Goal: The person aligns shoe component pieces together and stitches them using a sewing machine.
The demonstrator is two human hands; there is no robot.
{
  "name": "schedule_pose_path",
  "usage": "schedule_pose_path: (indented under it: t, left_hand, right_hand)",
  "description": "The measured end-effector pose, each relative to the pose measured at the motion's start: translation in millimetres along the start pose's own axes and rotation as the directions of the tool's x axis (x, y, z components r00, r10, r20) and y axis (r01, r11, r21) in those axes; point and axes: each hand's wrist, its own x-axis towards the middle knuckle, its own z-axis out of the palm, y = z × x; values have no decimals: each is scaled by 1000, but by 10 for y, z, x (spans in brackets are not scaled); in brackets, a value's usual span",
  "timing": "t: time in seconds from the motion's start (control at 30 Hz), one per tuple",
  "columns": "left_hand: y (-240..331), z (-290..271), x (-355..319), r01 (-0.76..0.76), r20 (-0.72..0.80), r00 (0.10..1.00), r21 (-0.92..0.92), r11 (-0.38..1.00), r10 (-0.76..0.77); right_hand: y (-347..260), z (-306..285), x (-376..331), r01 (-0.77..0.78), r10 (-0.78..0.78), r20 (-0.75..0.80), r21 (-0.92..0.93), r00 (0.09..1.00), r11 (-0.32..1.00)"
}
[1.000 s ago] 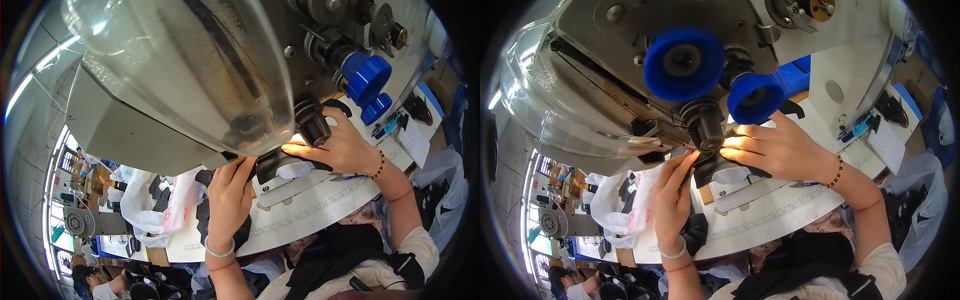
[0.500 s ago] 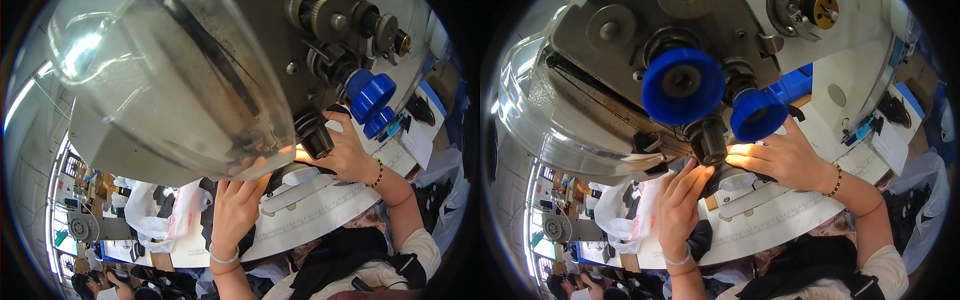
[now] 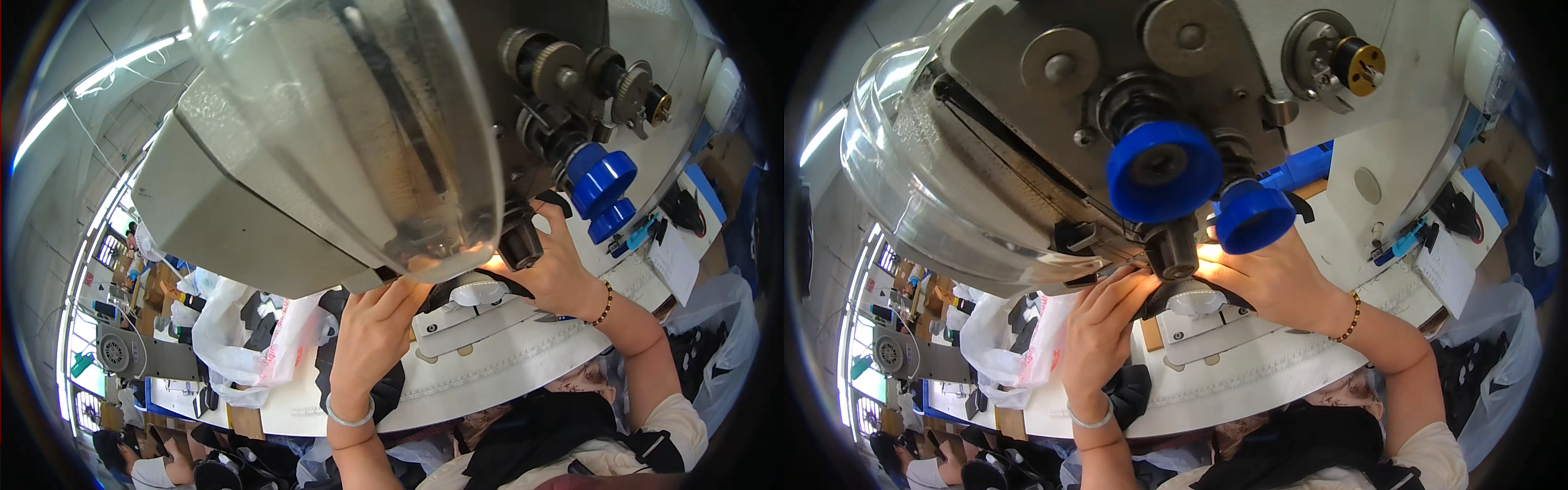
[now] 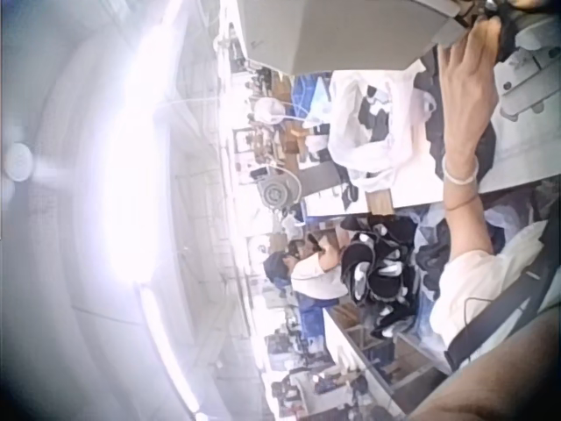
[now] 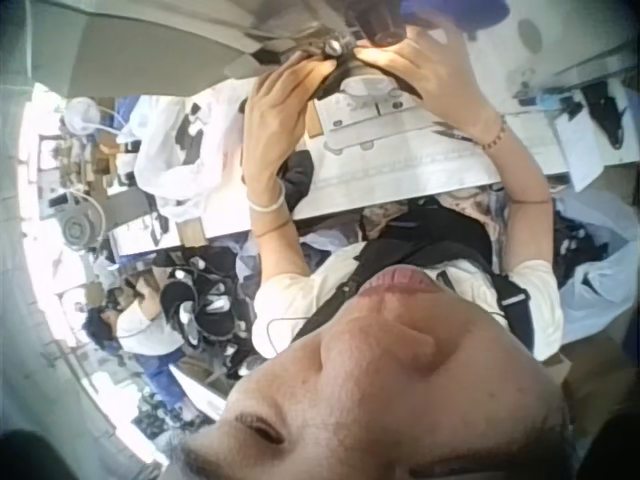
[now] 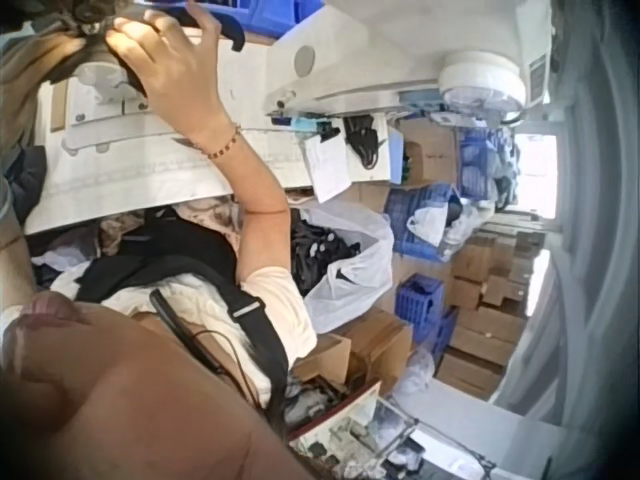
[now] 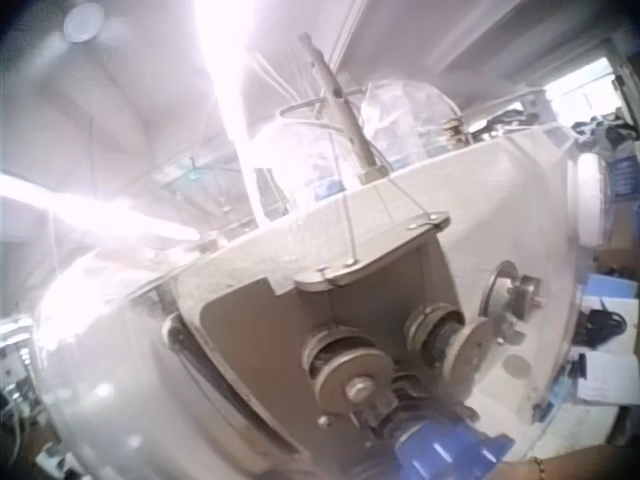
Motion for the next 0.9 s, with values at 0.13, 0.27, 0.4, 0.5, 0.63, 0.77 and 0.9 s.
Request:
schedule_pose_path:
  t: [0.13, 0.27, 0.4, 0.5, 0.63, 0.77, 0.9]
  left_hand:
    - [-4, -41, -2, -25, -16, 1000, 33, 999, 26]
    - [28, -1, 45, -54, -22, 998, 87, 995, 56]
    - [88, 47, 27, -52, -57, 997, 144, 988, 61]
    - [133, 60, 37, -35, -66, 997, 148, 988, 45]
    - [190, 57, 27, -22, -83, 996, 163, 986, 36]
    - [212, 132, 52, -39, -100, 993, 231, 972, 64]
    - [334, 126, 43, -23, -95, 994, 353, 935, 61]
  right_hand:
    - [-37, -11, 36, -41, 41, -2, 2, 999, 999]
    - [49, -95, 103, -29, 29, 28, -11, 999, 1000]
    - [150, -97, 94, -30, 16, 78, 176, 997, 984]
    - [164, -69, 44, -51, 36, 69, 234, 997, 971]
    - [130, -22, 21, -72, 68, 27, 233, 997, 970]
    - [151, -2, 8, -114, 110, 31, 252, 993, 961]
    - [223, 30, 33, -136, 134, 34, 402, 990, 906]
